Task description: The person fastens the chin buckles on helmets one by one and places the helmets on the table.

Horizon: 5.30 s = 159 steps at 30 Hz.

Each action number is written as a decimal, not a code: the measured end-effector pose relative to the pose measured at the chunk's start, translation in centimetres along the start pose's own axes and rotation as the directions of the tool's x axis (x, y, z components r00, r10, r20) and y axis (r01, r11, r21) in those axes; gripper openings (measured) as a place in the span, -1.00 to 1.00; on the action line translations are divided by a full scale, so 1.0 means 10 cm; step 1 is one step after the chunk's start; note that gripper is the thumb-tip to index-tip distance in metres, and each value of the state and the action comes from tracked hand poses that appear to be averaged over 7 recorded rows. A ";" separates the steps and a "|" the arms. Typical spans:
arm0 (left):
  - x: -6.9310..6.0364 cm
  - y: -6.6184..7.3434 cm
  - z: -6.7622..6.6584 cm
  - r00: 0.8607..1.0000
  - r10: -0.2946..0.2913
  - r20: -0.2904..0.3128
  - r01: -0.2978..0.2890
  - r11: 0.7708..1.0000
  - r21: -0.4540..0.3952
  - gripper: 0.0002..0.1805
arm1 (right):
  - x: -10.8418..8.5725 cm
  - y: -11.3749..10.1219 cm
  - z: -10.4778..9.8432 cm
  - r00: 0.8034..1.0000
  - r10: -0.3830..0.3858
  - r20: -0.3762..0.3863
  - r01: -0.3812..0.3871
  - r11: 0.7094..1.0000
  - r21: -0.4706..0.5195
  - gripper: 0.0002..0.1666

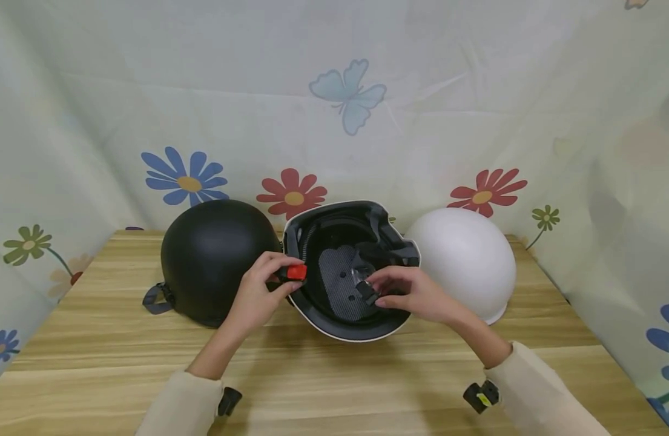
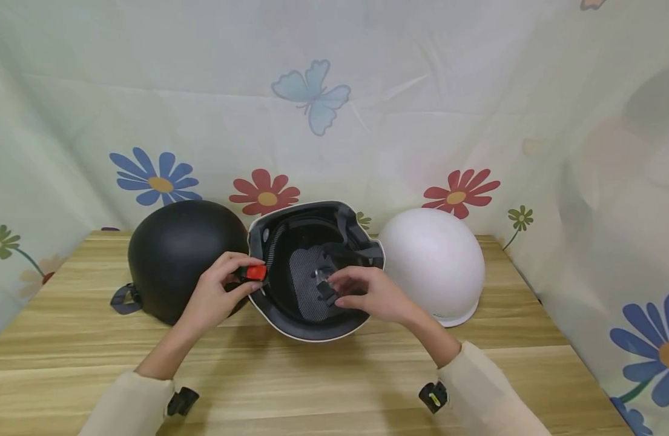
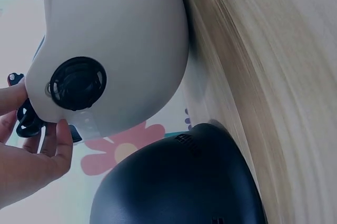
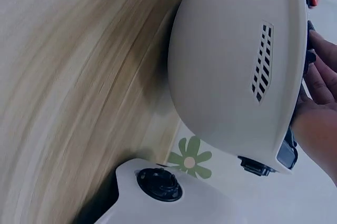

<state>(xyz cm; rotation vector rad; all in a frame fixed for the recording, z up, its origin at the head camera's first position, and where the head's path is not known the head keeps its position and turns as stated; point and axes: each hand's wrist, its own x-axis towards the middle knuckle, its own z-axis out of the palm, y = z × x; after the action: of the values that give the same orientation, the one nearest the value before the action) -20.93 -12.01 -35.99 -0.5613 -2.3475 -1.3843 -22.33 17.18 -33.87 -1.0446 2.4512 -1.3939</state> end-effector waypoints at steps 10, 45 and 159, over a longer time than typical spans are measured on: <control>0.03 0.05 0.00 1.000 0.022 0.014 -0.022 1.000 0.020 -0.65 | -0.04 -0.04 -0.12 0.998 0.015 -0.056 -0.018 0.999 -0.042 -0.69; 0.10 0.14 -0.01 0.997 0.062 0.051 -0.067 0.994 0.090 -0.64 | -0.01 -0.15 -0.18 0.986 0.067 -0.152 -0.072 0.997 -0.027 -0.70; 0.17 0.33 0.25 0.992 0.118 0.038 -0.110 0.979 -0.172 -0.75 | 0.21 -0.45 0.06 0.993 -0.033 -0.112 0.019 0.992 -0.129 -0.60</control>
<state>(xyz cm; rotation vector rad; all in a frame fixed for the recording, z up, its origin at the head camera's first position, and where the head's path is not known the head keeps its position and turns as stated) -21.01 -8.10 -33.87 -0.7735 -2.2084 -1.5426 -21.35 13.98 -30.16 -1.0539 2.6488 -1.3558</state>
